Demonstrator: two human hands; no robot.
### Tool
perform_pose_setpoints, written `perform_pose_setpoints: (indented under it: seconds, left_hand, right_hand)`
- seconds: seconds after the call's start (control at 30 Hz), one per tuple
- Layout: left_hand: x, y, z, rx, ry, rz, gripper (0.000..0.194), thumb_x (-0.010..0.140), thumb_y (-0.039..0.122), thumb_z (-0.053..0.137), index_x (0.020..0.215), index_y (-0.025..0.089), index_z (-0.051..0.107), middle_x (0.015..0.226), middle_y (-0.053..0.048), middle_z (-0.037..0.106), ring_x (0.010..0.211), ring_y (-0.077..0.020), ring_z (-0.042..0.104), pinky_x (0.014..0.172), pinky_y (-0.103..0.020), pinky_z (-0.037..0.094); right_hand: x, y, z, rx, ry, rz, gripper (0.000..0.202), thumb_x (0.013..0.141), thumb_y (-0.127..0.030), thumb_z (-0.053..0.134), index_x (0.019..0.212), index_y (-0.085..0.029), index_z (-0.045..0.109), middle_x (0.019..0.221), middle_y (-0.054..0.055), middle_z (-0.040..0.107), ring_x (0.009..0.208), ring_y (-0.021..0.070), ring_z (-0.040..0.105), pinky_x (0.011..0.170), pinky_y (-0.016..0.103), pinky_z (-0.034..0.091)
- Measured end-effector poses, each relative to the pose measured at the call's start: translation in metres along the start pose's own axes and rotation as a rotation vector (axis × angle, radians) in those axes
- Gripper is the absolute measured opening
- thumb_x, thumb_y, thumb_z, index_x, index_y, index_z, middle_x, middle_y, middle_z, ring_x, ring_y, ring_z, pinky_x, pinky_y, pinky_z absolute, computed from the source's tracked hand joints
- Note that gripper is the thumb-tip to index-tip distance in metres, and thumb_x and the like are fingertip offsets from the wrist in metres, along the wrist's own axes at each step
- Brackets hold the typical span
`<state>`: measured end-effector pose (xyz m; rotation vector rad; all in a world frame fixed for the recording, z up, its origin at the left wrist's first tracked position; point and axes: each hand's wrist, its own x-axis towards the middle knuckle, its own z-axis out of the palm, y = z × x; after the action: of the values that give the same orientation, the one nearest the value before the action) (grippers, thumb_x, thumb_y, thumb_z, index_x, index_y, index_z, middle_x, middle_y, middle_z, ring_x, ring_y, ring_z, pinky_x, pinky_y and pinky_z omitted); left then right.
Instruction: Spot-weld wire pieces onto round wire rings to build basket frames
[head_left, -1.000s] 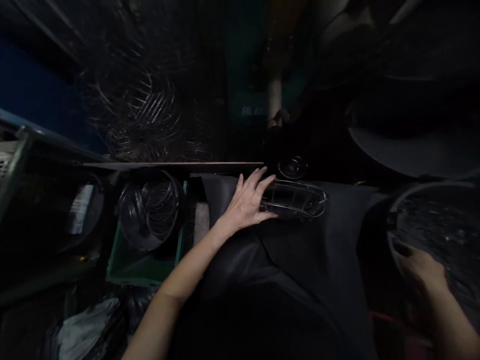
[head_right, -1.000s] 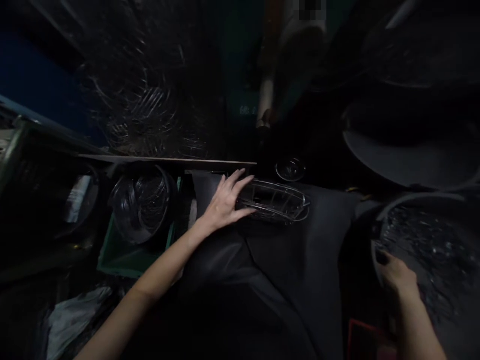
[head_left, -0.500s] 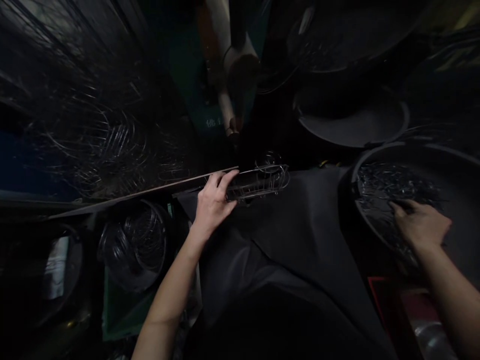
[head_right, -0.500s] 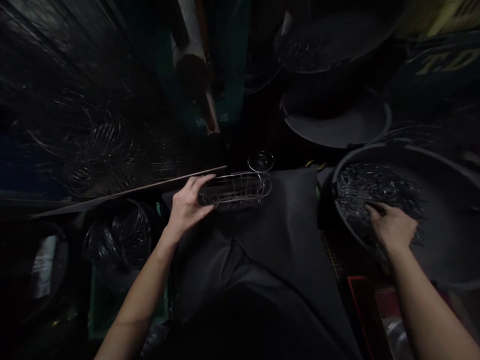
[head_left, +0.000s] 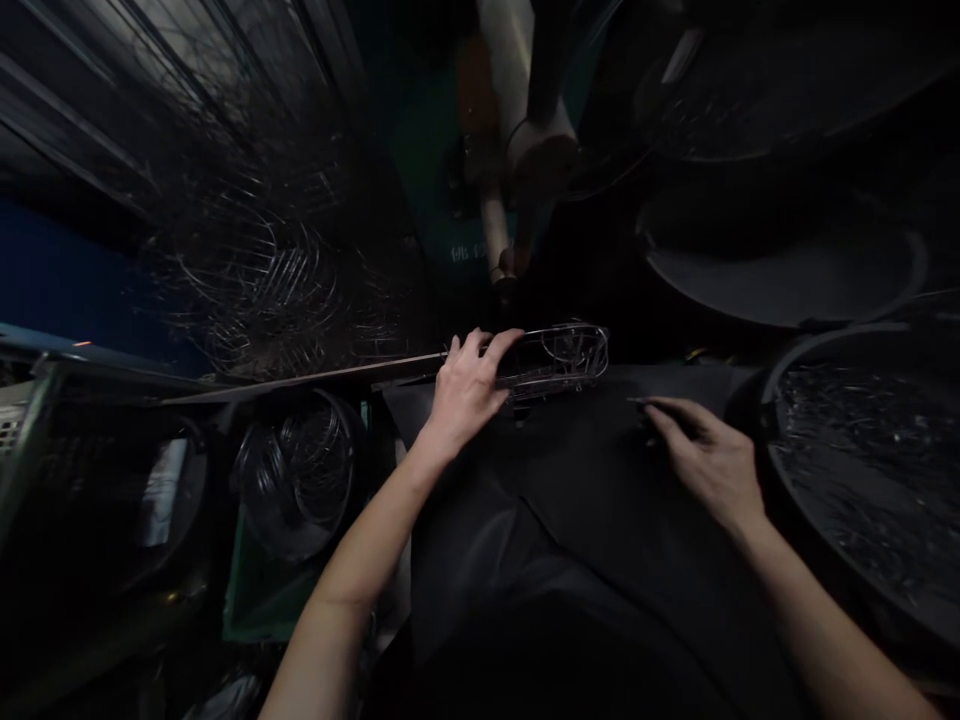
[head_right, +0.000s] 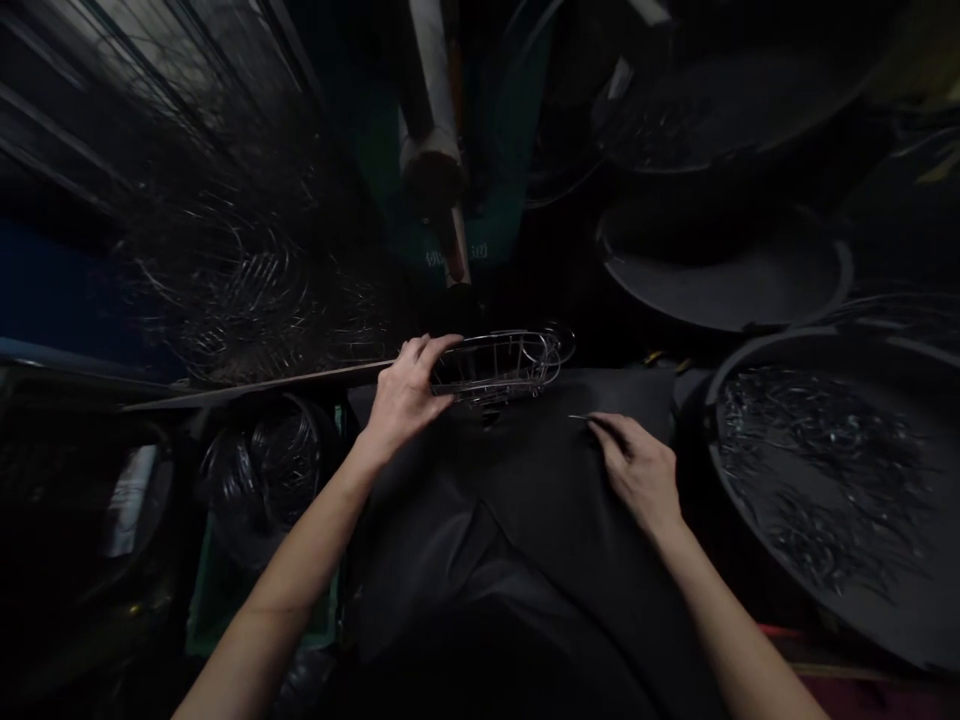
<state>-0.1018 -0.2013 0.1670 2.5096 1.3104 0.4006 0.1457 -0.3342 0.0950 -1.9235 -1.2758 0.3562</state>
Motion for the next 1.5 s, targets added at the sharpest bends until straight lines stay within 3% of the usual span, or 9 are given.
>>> perform_pose_setpoints:
  seconds: [0.13, 0.27, 0.4, 0.53, 0.93, 1.5]
  left_hand:
    - [0.003, 0.005, 0.001, 0.032, 0.026, 0.016, 0.067, 0.078, 0.01, 0.063, 0.138, 0.026, 0.039, 0.129, -0.008, 0.052, 0.133, -0.0262, 0.045, 0.115, -0.053, 0.034]
    - [0.005, 0.009, 0.006, 0.093, 0.056, 0.02, 0.063, 0.079, 0.005, 0.058, 0.137, 0.024, 0.042, 0.126, -0.009, 0.054, 0.135, -0.0278, 0.044, 0.117, -0.056, 0.028]
    - [0.004, 0.012, 0.008, 0.137, 0.102, 0.031, 0.056, 0.084, 0.004, 0.05, 0.136, 0.023, 0.044, 0.123, -0.011, 0.055, 0.136, -0.0296, 0.044, 0.116, -0.057, 0.028]
    - [0.004, 0.012, 0.009, 0.122, 0.156, 0.023, 0.055, 0.084, 0.005, 0.052, 0.135, 0.024, 0.045, 0.123, -0.01, 0.056, 0.135, -0.0295, 0.045, 0.116, -0.059, 0.028]
    - [0.015, 0.003, 0.022, 0.085, 0.267, 0.027, 0.063, 0.078, -0.003, 0.051, 0.134, 0.025, 0.045, 0.122, -0.009, 0.055, 0.134, -0.0281, 0.046, 0.116, -0.055, 0.032]
    - [0.033, 0.0, 0.028, 0.04, 0.343, 0.066, 0.059, 0.08, 0.001, 0.054, 0.134, 0.024, 0.045, 0.125, -0.009, 0.054, 0.136, -0.0275, 0.044, 0.117, -0.054, 0.032]
  right_hand:
    - [0.02, -0.031, 0.005, 0.161, -0.103, 0.05, 0.033, 0.087, -0.049, 0.059, 0.103, -0.022, 0.069, 0.096, 0.004, 0.07, 0.083, 0.0197, 0.066, 0.077, 0.033, 0.053]
    - [0.046, -0.064, 0.026, 0.214, -0.211, 0.064, 0.029, 0.081, -0.044, 0.066, 0.096, -0.021, 0.071, 0.08, 0.002, 0.068, 0.067, 0.0147, 0.062, 0.06, 0.025, 0.048]
    - [0.059, -0.096, 0.044, 0.153, -0.154, 0.062, 0.027, 0.078, -0.045, 0.068, 0.085, -0.019, 0.069, 0.067, -0.001, 0.064, 0.054, 0.012, 0.055, 0.051, 0.024, 0.04]
    - [0.057, -0.114, 0.05, 0.215, -0.084, 0.003, 0.024, 0.082, -0.043, 0.062, 0.083, -0.019, 0.066, 0.072, 0.001, 0.066, 0.058, 0.0135, 0.059, 0.056, 0.024, 0.044]
    - [0.061, -0.111, 0.066, 0.227, 0.077, -0.283, 0.016, 0.088, -0.033, 0.058, 0.086, -0.018, 0.064, 0.081, 0.003, 0.068, 0.071, 0.0155, 0.063, 0.071, 0.027, 0.05]
    - [0.075, -0.108, 0.067, 0.187, 0.155, -0.316, 0.02, 0.089, -0.038, 0.056, 0.086, -0.019, 0.062, 0.081, 0.004, 0.067, 0.072, 0.0172, 0.063, 0.071, 0.029, 0.05]
